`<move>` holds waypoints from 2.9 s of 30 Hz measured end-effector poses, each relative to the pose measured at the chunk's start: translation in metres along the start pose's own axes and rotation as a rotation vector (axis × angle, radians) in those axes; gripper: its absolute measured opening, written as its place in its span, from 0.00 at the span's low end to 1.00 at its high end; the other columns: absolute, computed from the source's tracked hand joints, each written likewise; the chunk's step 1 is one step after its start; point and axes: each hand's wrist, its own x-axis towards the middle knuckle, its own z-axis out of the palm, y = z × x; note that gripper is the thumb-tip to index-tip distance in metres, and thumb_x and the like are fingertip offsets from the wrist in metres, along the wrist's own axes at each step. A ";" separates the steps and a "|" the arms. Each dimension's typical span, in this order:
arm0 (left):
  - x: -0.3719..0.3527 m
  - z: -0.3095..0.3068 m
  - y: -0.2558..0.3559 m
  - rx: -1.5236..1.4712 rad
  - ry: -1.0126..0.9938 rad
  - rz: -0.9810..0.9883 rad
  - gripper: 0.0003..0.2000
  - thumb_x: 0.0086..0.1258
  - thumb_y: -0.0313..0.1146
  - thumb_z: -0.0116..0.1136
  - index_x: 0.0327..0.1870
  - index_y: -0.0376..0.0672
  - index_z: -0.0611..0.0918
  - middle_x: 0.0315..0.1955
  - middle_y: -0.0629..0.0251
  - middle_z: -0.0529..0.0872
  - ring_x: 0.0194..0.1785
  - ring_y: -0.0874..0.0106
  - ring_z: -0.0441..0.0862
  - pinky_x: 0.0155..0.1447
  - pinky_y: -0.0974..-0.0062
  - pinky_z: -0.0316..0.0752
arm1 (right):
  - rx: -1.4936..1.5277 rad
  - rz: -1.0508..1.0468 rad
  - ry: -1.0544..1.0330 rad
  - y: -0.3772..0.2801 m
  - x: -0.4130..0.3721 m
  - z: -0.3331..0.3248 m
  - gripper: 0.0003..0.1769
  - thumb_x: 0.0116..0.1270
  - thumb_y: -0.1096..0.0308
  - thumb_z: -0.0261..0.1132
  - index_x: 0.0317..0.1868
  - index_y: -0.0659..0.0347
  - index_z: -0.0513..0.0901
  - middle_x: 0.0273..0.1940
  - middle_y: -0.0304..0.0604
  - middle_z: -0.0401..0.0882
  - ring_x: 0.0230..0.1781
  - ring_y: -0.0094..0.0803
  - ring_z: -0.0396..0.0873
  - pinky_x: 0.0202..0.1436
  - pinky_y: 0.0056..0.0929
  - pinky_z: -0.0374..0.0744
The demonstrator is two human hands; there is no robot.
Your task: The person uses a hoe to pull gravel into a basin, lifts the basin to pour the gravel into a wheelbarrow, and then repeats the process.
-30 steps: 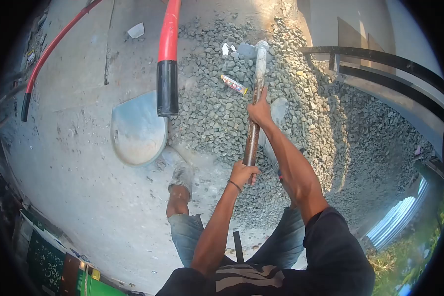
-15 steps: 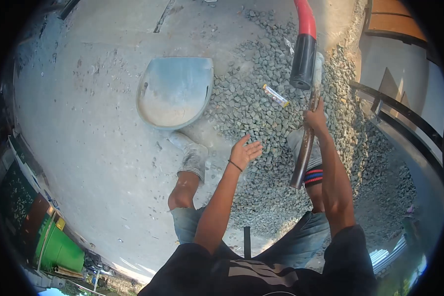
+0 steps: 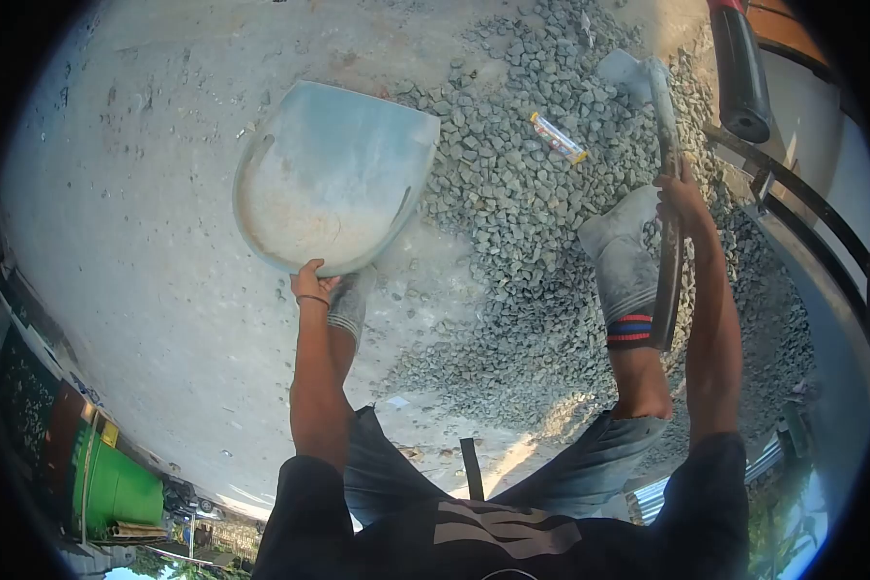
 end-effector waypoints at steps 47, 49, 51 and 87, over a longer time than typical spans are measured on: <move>-0.326 0.187 -0.164 0.593 -1.039 -0.054 0.18 0.59 0.26 0.65 0.49 0.36 0.73 0.30 0.62 0.81 0.28 0.74 0.81 0.32 0.75 0.76 | -0.130 -0.161 0.243 0.043 -0.098 0.106 0.55 0.52 0.69 0.62 0.75 0.59 0.36 0.46 0.69 0.78 0.48 0.63 0.79 0.56 0.50 0.75; -0.330 0.176 -0.152 0.642 -1.066 -0.153 0.12 0.60 0.25 0.64 0.43 0.36 0.76 0.28 0.62 0.82 0.27 0.74 0.81 0.31 0.77 0.76 | -0.144 -0.146 0.231 0.047 -0.102 0.114 0.55 0.52 0.69 0.62 0.75 0.59 0.36 0.47 0.70 0.78 0.48 0.63 0.79 0.56 0.49 0.75; -0.331 0.170 -0.136 0.681 -0.973 -0.100 0.09 0.58 0.26 0.65 0.35 0.38 0.76 0.20 0.66 0.77 0.19 0.76 0.76 0.22 0.76 0.72 | -0.094 -0.211 0.288 0.036 -0.107 0.125 0.53 0.53 0.68 0.60 0.74 0.62 0.38 0.43 0.74 0.78 0.45 0.67 0.79 0.54 0.52 0.76; -0.555 0.102 -0.312 1.509 -1.265 0.837 0.18 0.52 0.33 0.63 0.44 0.37 0.76 0.27 0.41 0.84 0.35 0.43 0.82 0.40 0.52 0.77 | 1.246 -0.095 0.630 0.297 -0.369 -0.146 0.26 0.53 0.81 0.59 0.51 0.60 0.59 0.29 0.46 0.70 0.12 0.32 0.72 0.13 0.32 0.74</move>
